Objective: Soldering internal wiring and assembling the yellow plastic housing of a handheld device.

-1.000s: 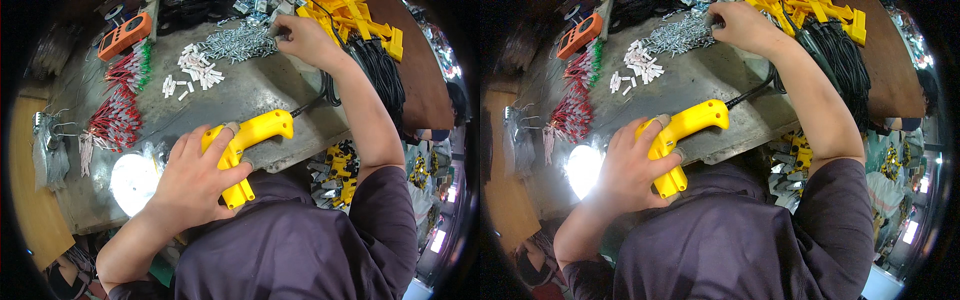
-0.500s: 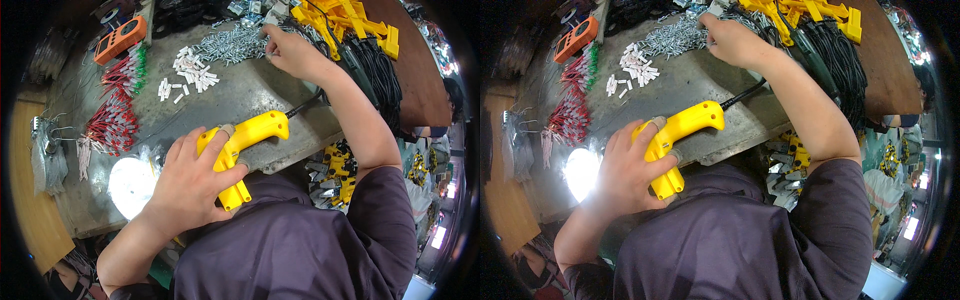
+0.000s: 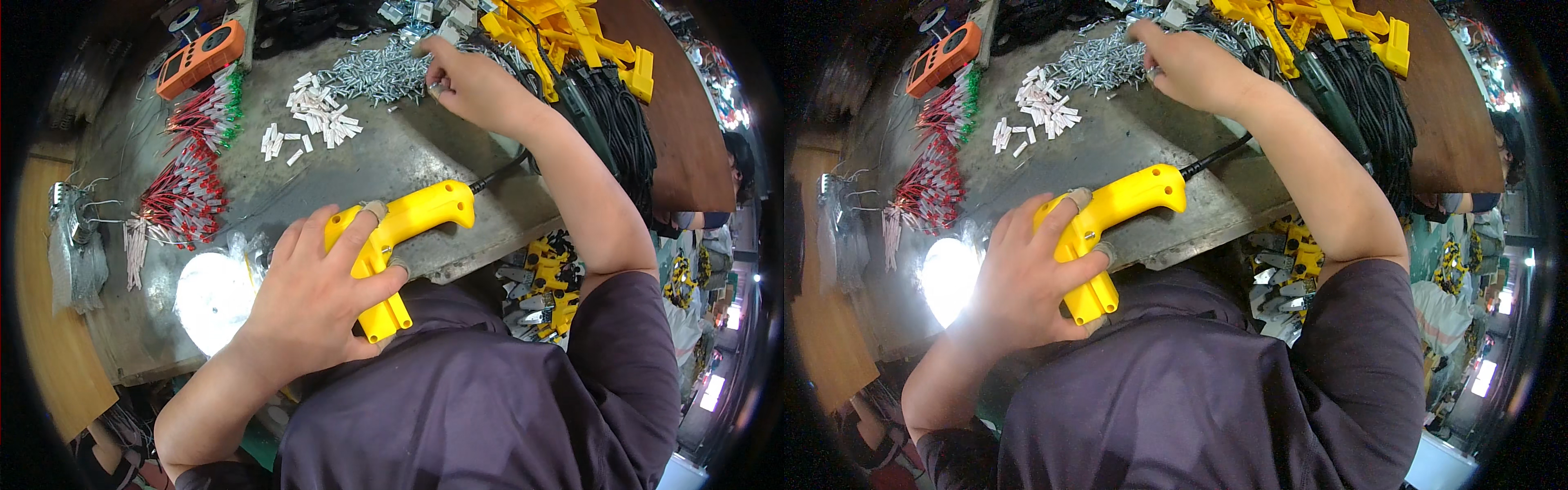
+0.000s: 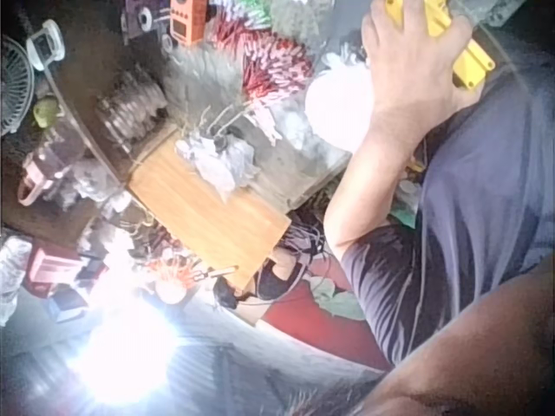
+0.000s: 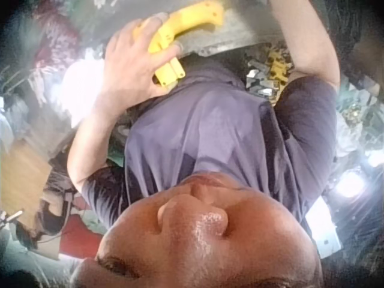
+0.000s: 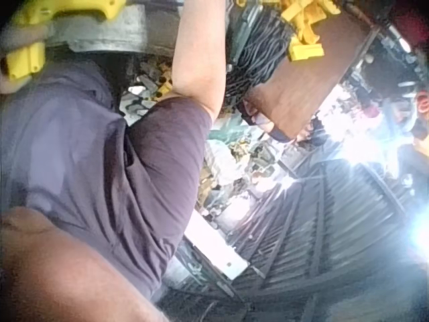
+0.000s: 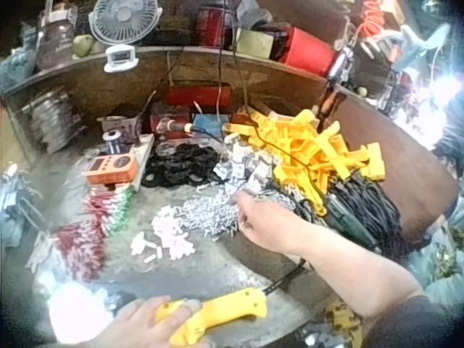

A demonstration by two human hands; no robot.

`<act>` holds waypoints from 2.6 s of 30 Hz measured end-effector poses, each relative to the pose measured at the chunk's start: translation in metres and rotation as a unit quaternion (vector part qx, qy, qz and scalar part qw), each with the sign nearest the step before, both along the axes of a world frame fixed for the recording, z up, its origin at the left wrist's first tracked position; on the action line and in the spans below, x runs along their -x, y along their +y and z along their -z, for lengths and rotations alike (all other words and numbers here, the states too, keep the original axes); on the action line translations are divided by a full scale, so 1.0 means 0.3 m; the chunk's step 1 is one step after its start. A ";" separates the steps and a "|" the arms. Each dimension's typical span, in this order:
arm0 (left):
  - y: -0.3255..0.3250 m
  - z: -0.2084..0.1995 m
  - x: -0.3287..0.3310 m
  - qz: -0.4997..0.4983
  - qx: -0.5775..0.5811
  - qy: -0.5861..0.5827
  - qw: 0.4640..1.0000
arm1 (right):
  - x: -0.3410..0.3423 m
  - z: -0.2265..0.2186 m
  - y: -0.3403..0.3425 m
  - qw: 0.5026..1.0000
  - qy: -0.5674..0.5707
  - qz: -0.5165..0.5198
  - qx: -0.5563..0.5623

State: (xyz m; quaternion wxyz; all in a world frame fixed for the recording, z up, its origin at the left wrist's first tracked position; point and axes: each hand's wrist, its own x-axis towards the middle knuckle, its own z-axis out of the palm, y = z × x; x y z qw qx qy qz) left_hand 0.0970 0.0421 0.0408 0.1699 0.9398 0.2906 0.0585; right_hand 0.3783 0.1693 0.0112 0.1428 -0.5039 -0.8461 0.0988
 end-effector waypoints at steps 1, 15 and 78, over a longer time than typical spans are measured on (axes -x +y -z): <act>0.000 0.002 0.001 -0.001 0.000 0.000 1.000 | 0.009 0.003 0.001 1.000 0.000 -0.001 0.000; 0.001 0.008 0.010 0.002 0.006 -0.013 1.000 | 0.105 -0.047 0.013 0.987 -0.104 -0.120 -0.037; -0.008 0.013 -0.004 0.011 -0.026 0.007 1.000 | 0.081 0.064 -0.014 0.988 -0.096 0.023 -0.119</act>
